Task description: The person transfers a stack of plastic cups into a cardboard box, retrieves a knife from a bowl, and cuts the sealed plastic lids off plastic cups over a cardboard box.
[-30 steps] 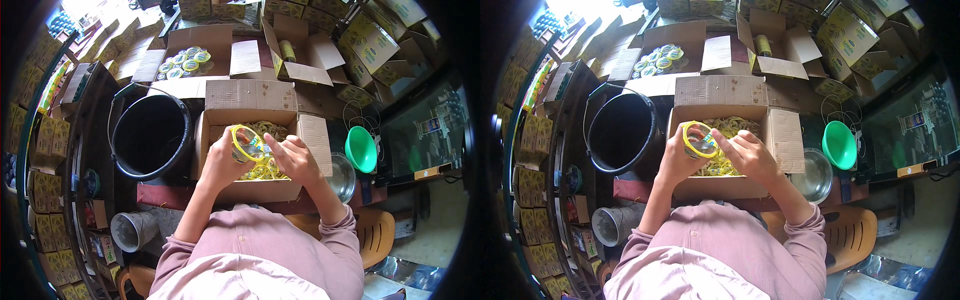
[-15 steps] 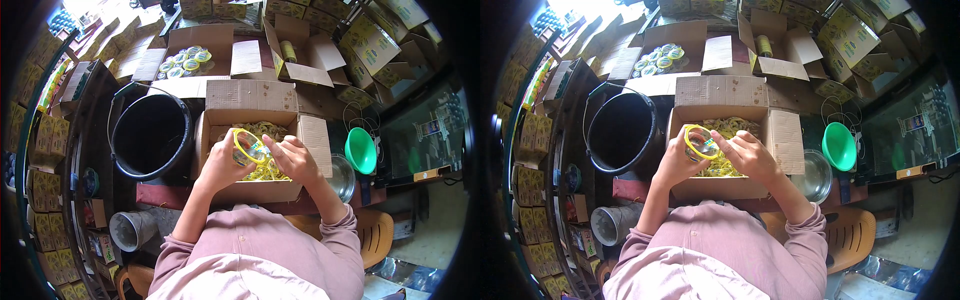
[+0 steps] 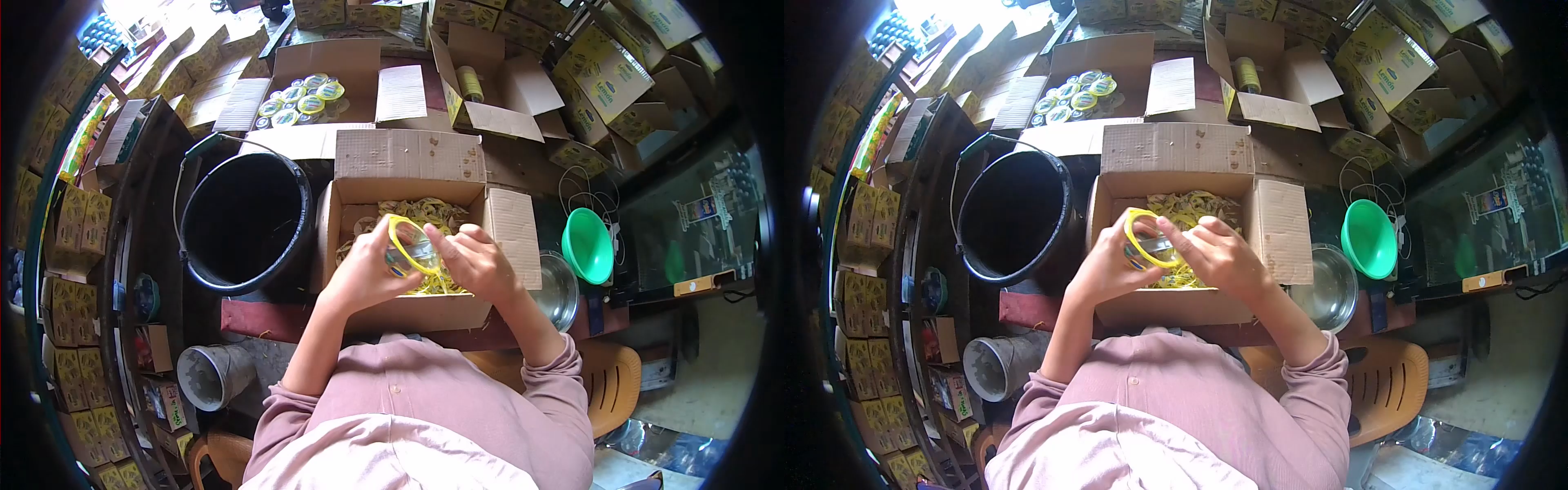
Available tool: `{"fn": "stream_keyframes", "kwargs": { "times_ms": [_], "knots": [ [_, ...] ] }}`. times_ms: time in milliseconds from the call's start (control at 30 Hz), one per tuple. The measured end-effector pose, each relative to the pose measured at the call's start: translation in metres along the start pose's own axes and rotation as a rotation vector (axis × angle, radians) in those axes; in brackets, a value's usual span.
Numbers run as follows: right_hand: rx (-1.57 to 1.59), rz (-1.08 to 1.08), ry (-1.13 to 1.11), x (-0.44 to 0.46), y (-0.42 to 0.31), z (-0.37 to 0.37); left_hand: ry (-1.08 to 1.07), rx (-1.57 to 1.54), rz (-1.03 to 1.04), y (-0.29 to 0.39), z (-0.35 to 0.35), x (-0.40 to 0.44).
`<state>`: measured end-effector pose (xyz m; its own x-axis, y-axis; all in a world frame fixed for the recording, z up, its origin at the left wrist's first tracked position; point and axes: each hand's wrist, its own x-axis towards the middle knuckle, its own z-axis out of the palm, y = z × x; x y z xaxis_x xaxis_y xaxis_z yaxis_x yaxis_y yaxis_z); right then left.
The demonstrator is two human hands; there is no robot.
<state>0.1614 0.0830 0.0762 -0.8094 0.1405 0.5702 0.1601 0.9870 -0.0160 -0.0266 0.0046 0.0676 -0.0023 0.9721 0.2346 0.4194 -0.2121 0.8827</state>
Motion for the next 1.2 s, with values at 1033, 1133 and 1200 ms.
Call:
{"fn": "stream_keyframes", "kwargs": {
  "times_ms": [1033, 1133, 1200],
  "knots": [
    [0.013, -0.034, 0.061, 0.003, 0.000, 0.006, -0.179, -0.225, -0.064, -0.015, -0.002, -0.002],
    [0.045, -0.034, 0.068, 0.001, 0.001, 0.009, -0.207, -0.321, -0.125, -0.023, 0.001, -0.004],
    [0.078, 0.005, 0.036, -0.001, 0.001, 0.010, -0.226, -0.423, -0.174, -0.030, 0.004, -0.005]
  ]
}}
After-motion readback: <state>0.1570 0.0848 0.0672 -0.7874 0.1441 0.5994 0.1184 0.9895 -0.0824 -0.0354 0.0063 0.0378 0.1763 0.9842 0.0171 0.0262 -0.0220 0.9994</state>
